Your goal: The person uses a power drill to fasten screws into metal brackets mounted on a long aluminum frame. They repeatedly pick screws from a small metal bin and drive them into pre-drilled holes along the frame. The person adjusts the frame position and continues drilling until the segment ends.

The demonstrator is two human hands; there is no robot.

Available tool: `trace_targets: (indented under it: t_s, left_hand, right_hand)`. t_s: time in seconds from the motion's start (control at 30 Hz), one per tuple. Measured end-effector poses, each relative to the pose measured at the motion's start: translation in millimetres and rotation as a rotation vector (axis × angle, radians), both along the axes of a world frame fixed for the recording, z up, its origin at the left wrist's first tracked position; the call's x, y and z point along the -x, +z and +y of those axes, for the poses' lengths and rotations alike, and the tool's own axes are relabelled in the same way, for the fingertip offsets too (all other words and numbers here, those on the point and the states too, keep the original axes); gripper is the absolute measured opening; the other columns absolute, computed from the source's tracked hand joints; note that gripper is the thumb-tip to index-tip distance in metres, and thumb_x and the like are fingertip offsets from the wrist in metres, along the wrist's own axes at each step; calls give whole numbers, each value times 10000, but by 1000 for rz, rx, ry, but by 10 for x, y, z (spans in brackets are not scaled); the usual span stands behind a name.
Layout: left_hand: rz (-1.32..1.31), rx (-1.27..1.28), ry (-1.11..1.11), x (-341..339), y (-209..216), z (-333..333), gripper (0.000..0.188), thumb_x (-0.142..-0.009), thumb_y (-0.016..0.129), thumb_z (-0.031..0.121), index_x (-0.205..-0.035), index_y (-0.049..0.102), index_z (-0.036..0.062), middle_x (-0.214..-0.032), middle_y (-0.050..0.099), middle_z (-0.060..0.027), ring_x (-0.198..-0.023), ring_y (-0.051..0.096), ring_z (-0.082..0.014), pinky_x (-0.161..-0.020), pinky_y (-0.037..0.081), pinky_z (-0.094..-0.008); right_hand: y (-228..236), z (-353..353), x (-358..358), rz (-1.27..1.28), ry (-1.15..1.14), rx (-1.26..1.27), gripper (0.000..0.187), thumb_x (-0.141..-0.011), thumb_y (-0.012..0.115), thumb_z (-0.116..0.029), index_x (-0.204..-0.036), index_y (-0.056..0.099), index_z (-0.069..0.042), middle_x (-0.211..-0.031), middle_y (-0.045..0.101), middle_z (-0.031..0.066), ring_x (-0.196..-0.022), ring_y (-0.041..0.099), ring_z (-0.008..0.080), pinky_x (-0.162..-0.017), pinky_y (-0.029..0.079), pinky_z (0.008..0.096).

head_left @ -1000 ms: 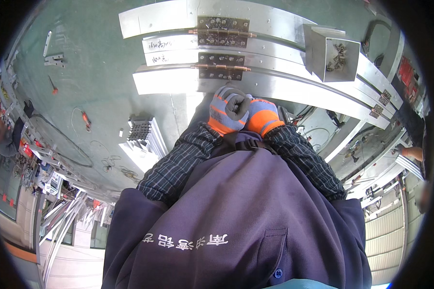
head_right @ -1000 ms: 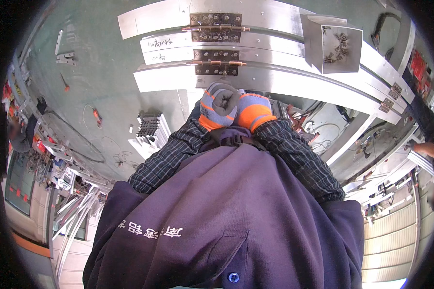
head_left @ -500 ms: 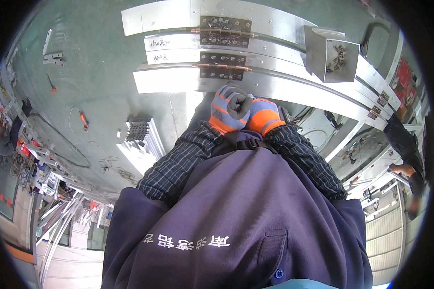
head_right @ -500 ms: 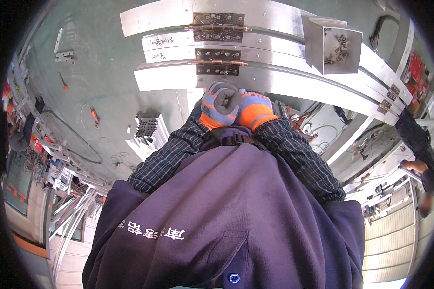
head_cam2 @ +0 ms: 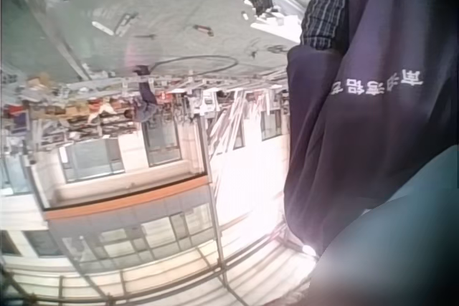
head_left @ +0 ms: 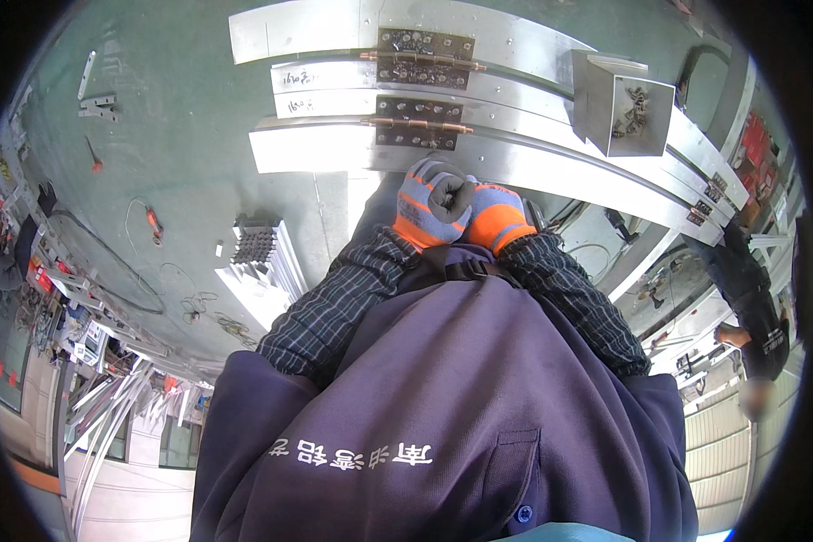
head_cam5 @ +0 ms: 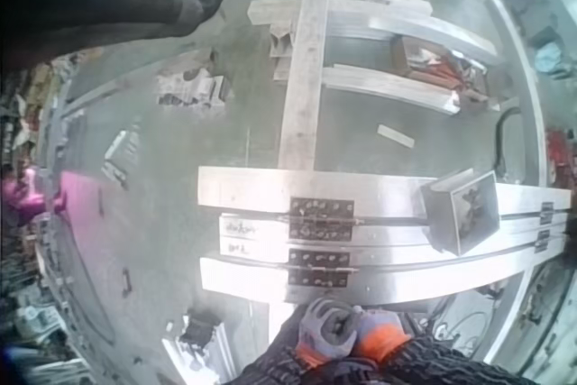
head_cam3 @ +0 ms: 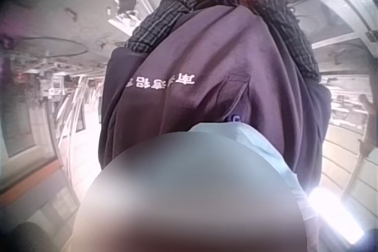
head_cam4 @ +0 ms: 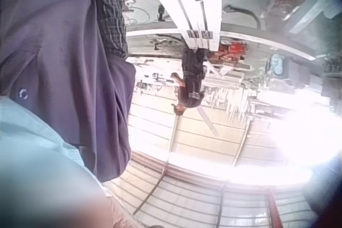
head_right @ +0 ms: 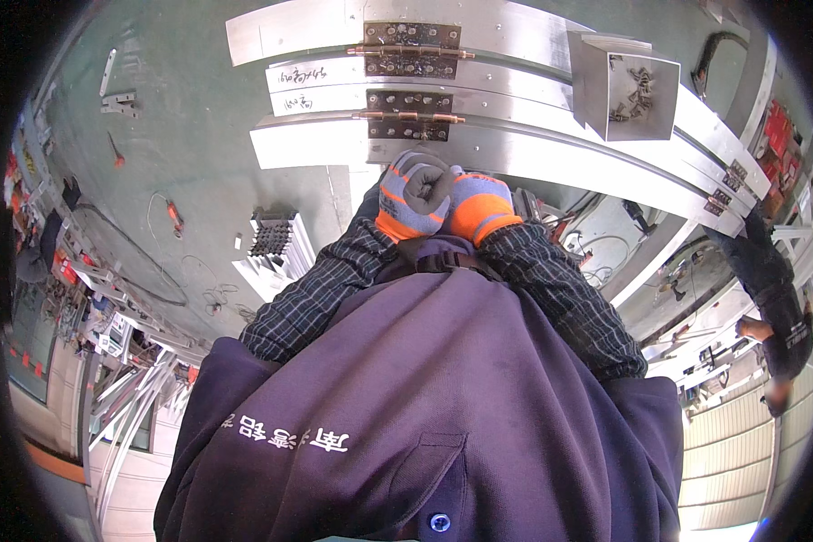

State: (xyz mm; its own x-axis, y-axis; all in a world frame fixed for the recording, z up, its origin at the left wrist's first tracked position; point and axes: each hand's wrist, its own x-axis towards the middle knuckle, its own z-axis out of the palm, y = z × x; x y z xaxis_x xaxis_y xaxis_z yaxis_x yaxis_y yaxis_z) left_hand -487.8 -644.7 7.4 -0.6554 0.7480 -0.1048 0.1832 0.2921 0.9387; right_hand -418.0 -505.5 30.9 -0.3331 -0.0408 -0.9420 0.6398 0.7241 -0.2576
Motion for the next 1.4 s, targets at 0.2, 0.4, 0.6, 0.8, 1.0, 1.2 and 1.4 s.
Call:
trace_targets:
  t_s: [0.2, 0.4, 0.6, 0.8, 1.0, 1.2, 1.4]
  left_hand:
    - [6, 3, 3, -8, -5, 16, 150, -812, 775, 25, -893, 653, 56, -933, 696, -125, -860, 665, -337, -767, 528, -425]
    - [24, -13, -7, -1, -1, 12, 146, -817, 771, 31, -892, 648, 53, -925, 690, -126, -866, 658, -346, -763, 526, -428]
    - [-3, 5, 33, -14, -22, 66, 132, -834, 751, 74, -818, 620, 71, -860, 669, -117, -837, 637, -354, -762, 507, -455]
    - [-18, 15, -4, -16, -105, 52, 149, -807, 759, 100, -833, 613, 89, -857, 663, -111, -844, 629, -360, -770, 499, -464]
    - [36, -10, 83, 3, -230, 185, 182, -771, 774, 107, -849, 610, 91, -864, 657, -114, -843, 617, -372, -783, 503, -467]
    - [6, 14, 22, -35, -285, 206, 165, -796, 782, 124, -809, 627, 71, -881, 650, -134, -863, 616, -379, -796, 510, -456]
    - [-186, 198, -197, 281, -48, 196, 328, -785, 809, 167, -1077, 696, 71, -1132, 672, -161, -1125, 603, -393, -996, 506, -451]
  right_hand:
    - [-18, 24, -33, -11, 0, 14, 549, -767, 778, -329, -1208, 633, -36, -1103, 747, 217, -1074, 718, 395, -904, 578, 475]
    - [-49, -20, -55, 53, -16, -19, 493, -787, 748, -288, -1195, 642, -32, -1097, 749, 213, -1067, 721, 384, -898, 582, 460]
    - [-90, 31, -29, -54, 65, 8, 486, -809, 718, -266, -1225, 646, -25, -1140, 744, 201, -1089, 714, 378, -913, 579, 454]
    - [-109, -25, -83, 32, -39, -85, 354, -747, 767, -266, -1038, 756, -65, -1044, 749, 214, -1011, 717, 411, -893, 580, 463]
    - [-322, 131, -134, 113, 49, -43, 473, -811, 768, -432, -1035, 750, -15, -1042, 745, 240, -1020, 728, 394, -877, 589, 446]
    - [-380, 48, -244, 152, -200, -28, 465, -796, 759, -408, -1019, 770, 1, -1073, 750, 239, -1072, 716, 398, -937, 574, 439]
    - [-112, 63, -33, 136, -206, 17, 449, -826, 723, -365, -1110, 742, -18, -1155, 746, 215, -1129, 707, 379, -953, 566, 456]
